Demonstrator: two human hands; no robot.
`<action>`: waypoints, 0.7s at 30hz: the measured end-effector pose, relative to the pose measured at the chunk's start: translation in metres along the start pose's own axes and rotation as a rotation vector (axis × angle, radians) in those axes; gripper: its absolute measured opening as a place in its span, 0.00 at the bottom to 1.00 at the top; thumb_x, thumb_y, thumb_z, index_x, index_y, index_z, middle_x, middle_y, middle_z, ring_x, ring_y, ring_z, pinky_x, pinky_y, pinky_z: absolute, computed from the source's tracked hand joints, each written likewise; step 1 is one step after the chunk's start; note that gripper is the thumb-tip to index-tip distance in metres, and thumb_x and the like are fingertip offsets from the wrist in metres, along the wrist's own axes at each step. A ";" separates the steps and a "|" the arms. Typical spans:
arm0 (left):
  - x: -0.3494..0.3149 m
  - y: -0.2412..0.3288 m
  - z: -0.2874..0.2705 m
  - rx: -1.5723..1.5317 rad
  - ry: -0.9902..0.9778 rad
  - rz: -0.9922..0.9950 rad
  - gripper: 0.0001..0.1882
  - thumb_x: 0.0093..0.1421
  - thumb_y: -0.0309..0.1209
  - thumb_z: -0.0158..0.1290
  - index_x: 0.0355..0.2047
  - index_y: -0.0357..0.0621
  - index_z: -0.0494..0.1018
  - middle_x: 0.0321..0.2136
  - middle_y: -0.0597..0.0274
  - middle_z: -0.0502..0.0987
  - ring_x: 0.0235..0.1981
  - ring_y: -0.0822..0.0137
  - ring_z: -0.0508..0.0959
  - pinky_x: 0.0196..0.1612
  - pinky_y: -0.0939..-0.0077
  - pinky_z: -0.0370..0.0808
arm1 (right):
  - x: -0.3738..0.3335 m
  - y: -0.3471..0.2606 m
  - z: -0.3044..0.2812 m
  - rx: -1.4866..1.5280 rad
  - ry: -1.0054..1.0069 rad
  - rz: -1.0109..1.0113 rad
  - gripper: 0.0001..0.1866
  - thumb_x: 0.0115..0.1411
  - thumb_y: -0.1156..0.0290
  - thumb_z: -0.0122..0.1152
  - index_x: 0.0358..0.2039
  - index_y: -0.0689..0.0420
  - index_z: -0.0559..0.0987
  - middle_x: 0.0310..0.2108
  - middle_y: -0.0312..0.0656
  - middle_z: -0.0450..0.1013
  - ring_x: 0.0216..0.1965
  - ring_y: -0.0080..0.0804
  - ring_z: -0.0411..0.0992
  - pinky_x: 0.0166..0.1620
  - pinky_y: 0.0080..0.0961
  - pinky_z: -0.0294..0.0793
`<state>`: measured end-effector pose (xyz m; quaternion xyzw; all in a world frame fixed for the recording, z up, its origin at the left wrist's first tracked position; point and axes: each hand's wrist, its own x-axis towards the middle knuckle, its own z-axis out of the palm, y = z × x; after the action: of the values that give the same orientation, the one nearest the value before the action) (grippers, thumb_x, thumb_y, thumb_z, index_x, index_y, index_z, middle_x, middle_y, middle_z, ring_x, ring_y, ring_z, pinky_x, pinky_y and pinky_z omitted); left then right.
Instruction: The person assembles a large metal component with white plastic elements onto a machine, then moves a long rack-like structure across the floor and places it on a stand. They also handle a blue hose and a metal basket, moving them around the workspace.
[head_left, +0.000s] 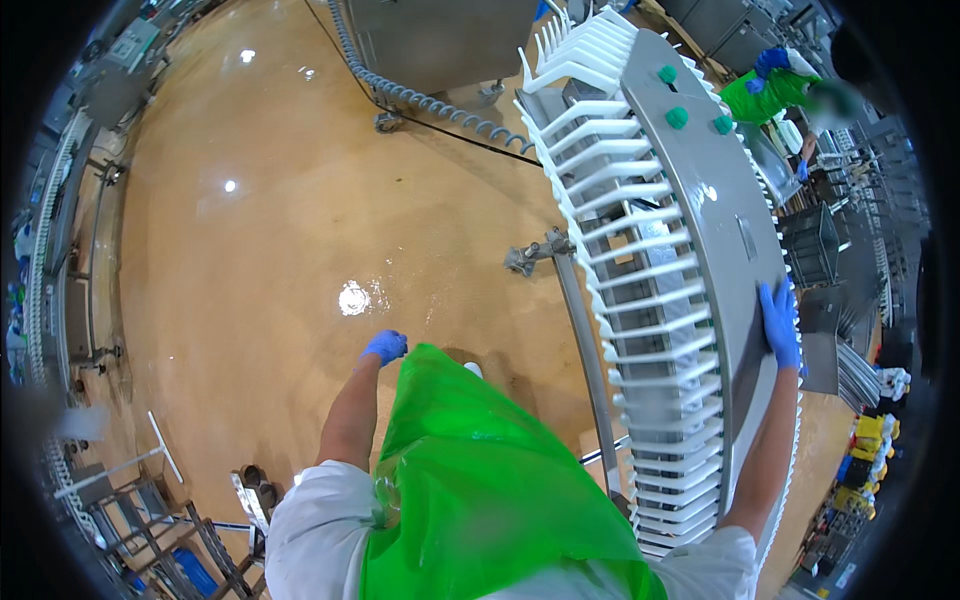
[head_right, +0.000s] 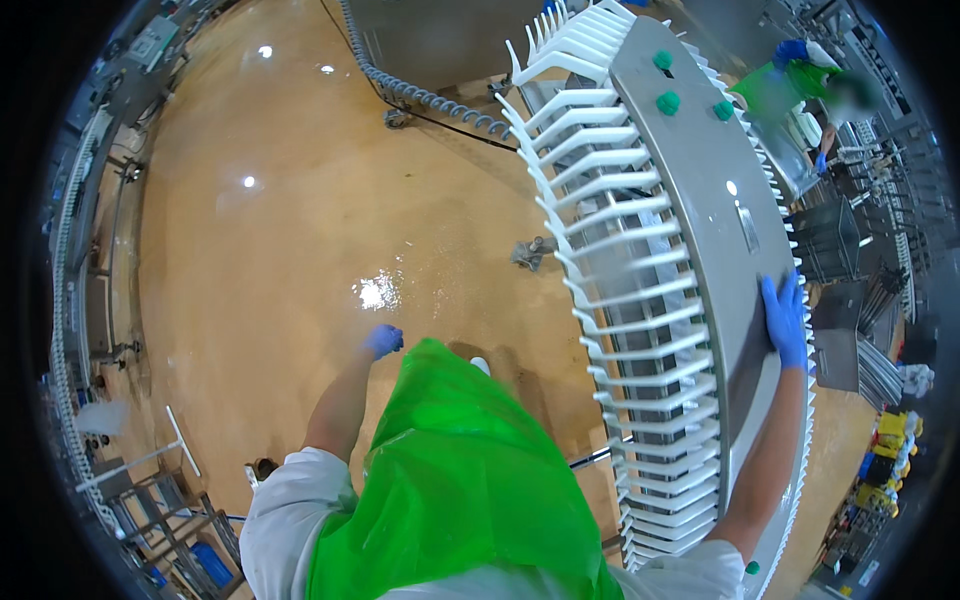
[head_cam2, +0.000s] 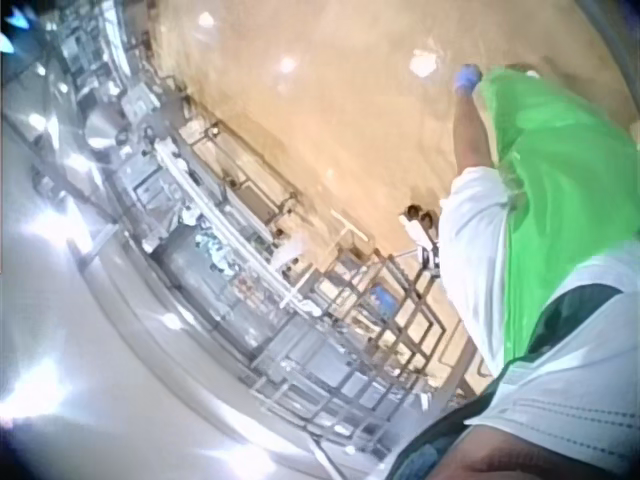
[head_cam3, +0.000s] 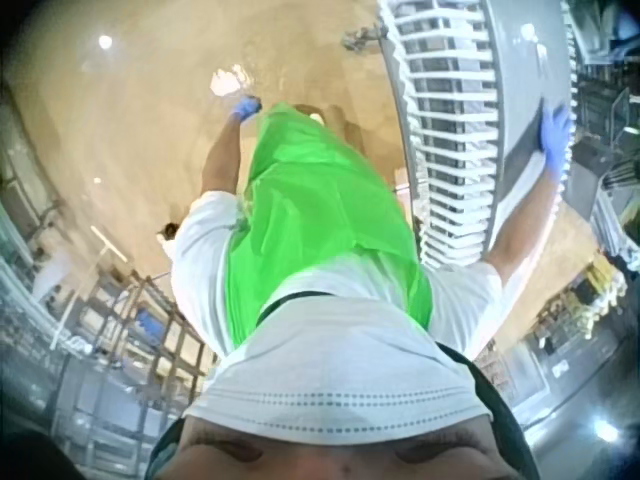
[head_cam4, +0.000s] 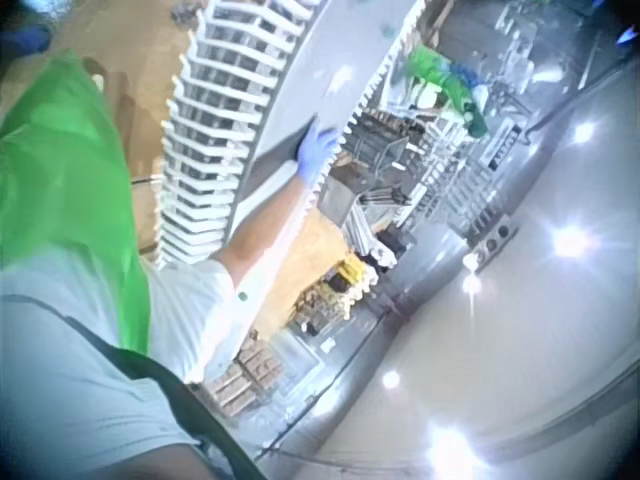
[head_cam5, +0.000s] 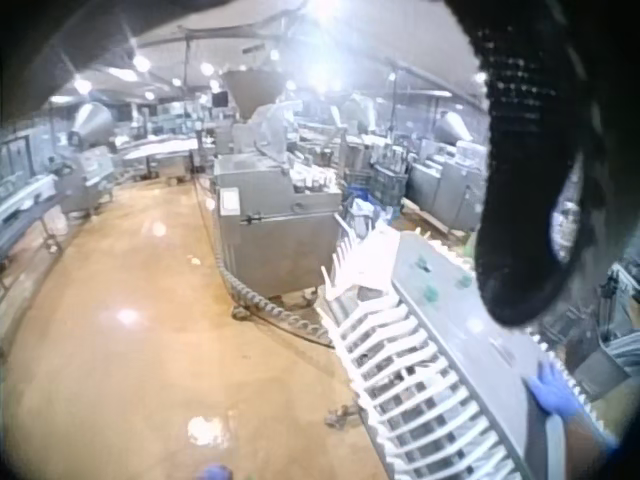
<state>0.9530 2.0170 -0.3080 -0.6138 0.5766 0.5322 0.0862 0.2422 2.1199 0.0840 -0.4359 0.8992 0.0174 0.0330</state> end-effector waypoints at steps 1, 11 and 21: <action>0.009 -0.001 -0.014 0.022 -0.019 0.012 0.21 0.58 0.41 0.41 0.24 0.37 0.76 0.24 0.54 0.79 0.27 0.64 0.78 0.34 0.68 0.74 | 0.021 -0.022 0.001 -0.014 0.061 -0.072 0.36 0.63 0.47 0.39 0.66 0.52 0.47 0.66 0.58 0.41 0.65 0.61 0.39 0.64 0.50 0.40; 0.107 0.005 -0.135 0.252 -0.177 0.150 0.11 0.57 0.36 0.47 0.27 0.44 0.76 0.22 0.62 0.77 0.24 0.67 0.77 0.28 0.71 0.74 | 0.047 -0.021 0.012 -0.036 0.057 0.063 0.36 0.64 0.45 0.35 0.65 0.55 0.49 0.67 0.46 0.42 0.67 0.48 0.39 0.66 0.41 0.37; 0.134 0.004 -0.167 -0.284 -0.067 0.255 0.12 0.61 0.35 0.44 0.28 0.42 0.74 0.25 0.60 0.77 0.24 0.67 0.75 0.33 0.73 0.72 | 0.049 -0.003 0.014 -0.186 0.037 -0.064 0.29 0.66 0.54 0.37 0.64 0.52 0.54 0.67 0.46 0.43 0.67 0.48 0.39 0.66 0.37 0.39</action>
<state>1.0117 1.8130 -0.3373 -0.5237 0.5657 0.6350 -0.0504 0.2150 2.0804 0.0659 -0.4657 0.8798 0.0918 -0.0240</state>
